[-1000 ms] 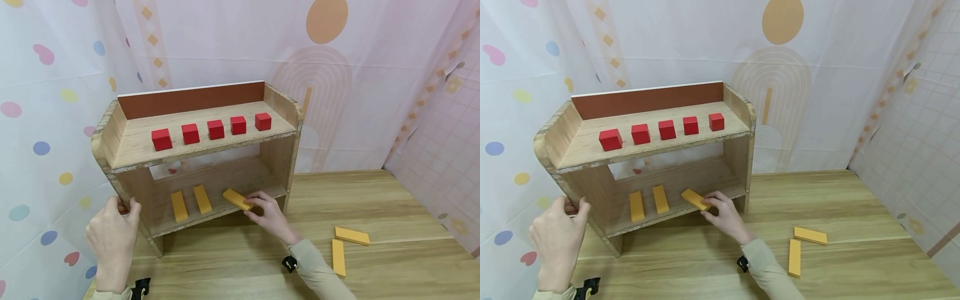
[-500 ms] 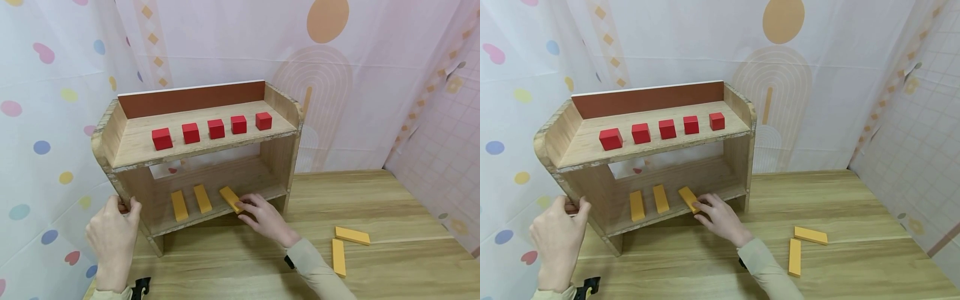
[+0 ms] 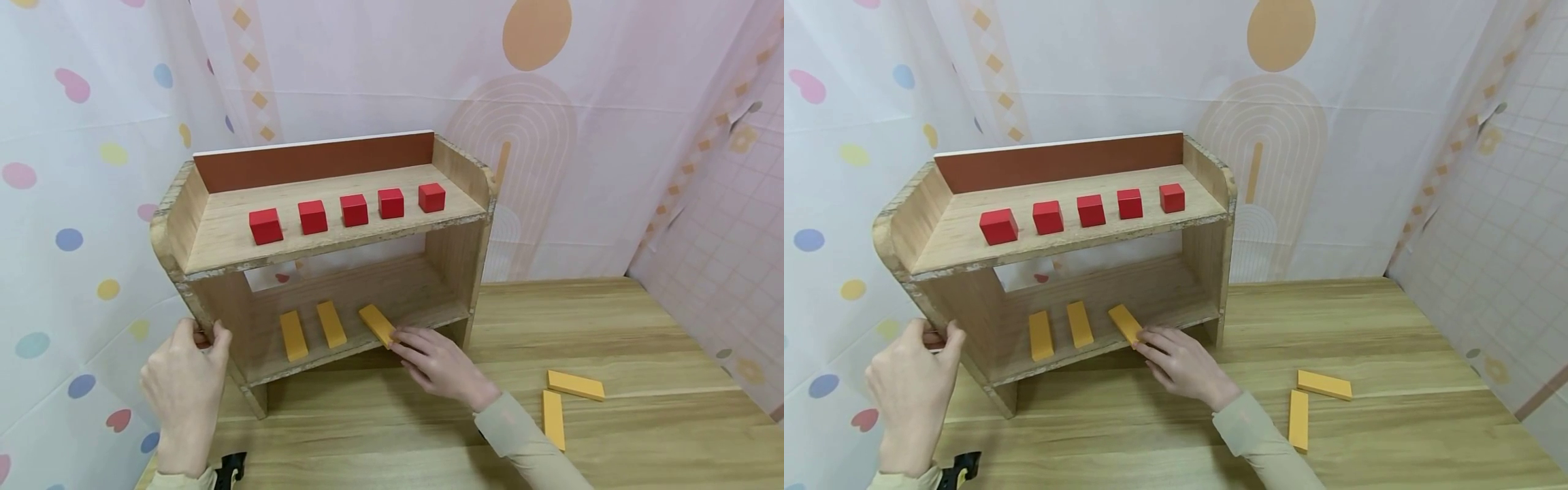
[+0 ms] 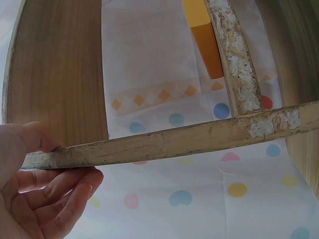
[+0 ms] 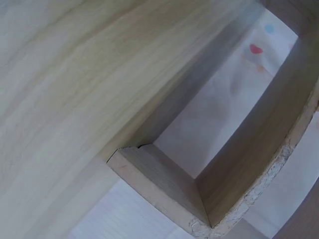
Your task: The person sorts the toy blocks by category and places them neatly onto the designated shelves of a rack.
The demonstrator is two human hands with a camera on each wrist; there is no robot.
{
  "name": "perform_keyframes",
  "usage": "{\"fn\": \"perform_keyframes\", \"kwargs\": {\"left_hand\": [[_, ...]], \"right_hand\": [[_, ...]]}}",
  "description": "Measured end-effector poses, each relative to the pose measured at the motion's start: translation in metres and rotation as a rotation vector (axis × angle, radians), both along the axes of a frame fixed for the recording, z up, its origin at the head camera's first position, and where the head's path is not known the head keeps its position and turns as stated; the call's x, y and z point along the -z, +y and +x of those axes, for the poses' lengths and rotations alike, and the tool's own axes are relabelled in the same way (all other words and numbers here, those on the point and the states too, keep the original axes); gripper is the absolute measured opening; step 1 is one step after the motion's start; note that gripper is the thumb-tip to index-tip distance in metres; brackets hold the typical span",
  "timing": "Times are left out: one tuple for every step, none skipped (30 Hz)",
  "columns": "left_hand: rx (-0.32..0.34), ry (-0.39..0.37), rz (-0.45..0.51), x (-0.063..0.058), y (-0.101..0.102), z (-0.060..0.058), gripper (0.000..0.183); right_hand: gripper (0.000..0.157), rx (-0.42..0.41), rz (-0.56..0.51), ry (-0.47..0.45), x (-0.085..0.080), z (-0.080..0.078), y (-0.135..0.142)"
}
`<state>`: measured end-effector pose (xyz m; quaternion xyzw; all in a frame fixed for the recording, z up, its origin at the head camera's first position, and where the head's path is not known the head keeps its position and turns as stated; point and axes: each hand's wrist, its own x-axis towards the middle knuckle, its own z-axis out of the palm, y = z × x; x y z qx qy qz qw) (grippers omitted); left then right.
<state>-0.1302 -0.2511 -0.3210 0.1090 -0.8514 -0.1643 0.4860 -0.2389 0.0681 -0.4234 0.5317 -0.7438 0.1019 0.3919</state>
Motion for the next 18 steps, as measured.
{"fn": "perform_keyframes", "kwargs": {"left_hand": [[0.0, 0.001, 0.0, 0.0, 0.0, 0.0, 0.023], [0.0, 0.002, 0.0, 0.0, 0.0, 0.0, 0.023], [0.0, 0.003, -0.001, 0.0, 0.0, 0.0, 0.023], [0.0, 0.004, -0.001, 0.0, 0.0, 0.0, 0.023], [0.0, 0.005, -0.002, 0.0, 0.0, 0.0, 0.023], [0.001, 0.005, -0.003, 0.0, 0.0, 0.0, 0.023], [0.001, 0.006, -0.004, 0.0, 0.0, 0.0, 0.023], [0.001, 0.006, -0.005, 0.0, 0.0, 0.0, 0.022], [0.0, 0.006, -0.005, 0.0, 0.0, 0.0, 0.022], [0.0, 0.006, -0.005, 0.0, 0.0, 0.0, 0.022], [-0.001, 0.005, -0.004, 0.0, 0.0, 0.0, 0.022], [0.0, 0.005, -0.004, 0.0, 0.0, 0.0, 0.022], [0.0, 0.006, -0.003, 0.0, 0.0, 0.0, 0.022], [0.001, 0.007, -0.003, 0.0, 0.0, 0.0, 0.022], [0.002, 0.008, -0.003, 0.0, 0.0, 0.0, 0.022], [0.003, 0.009, -0.004, 0.0, 0.0, 0.0, 0.022], [0.003, 0.01, -0.004, 0.0, 0.0, 0.0, 0.022], [0.004, 0.011, -0.005, 0.0, 0.0, 0.0, 0.022]], "right_hand": [[0.035, -0.002, 0.005, 0.013, 0.0, 0.0, 0.0], [0.036, -0.005, 0.007, 0.021, 0.0, 0.0, -0.001], [0.037, -0.003, 0.009, 0.027, 0.001, 0.0, -0.002], [0.039, -0.003, 0.009, 0.029, 0.001, 0.0, -0.003], [0.041, -0.002, 0.009, 0.03, 0.001, -0.001, -0.004], [0.043, -0.001, 0.008, 0.03, 0.001, -0.001, -0.005], [0.045, -0.001, 0.008, 0.029, 0.001, -0.001, -0.006], [0.046, 0.0, 0.008, 0.027, 0.002, -0.001, -0.007], [0.047, 0.004, 0.01, 0.024, 0.002, -0.001, -0.009], [0.047, 0.008, 0.012, 0.02, 0.002, -0.001, -0.01], [0.048, 0.015, 0.014, 0.017, 0.002, -0.001, -0.011], [0.048, 0.021, 0.017, 0.015, 0.002, 0.0, -0.012], [0.048, 0.031, 0.021, 0.012, 0.003, 0.0, -0.013], [0.049, 0.042, 0.026, 0.011, 0.003, 0.0, -0.015], [0.049, 0.054, 0.03, 0.009, 0.003, 0.0, -0.016], [0.05, 0.064, 0.033, 0.006, 0.003, 0.001, -0.018], [0.05, 0.075, 0.038, 0.003, 0.003, 0.001, -0.019], [0.051, 0.086, 0.043, -0.003, 0.003, 0.001, -0.021]]}}
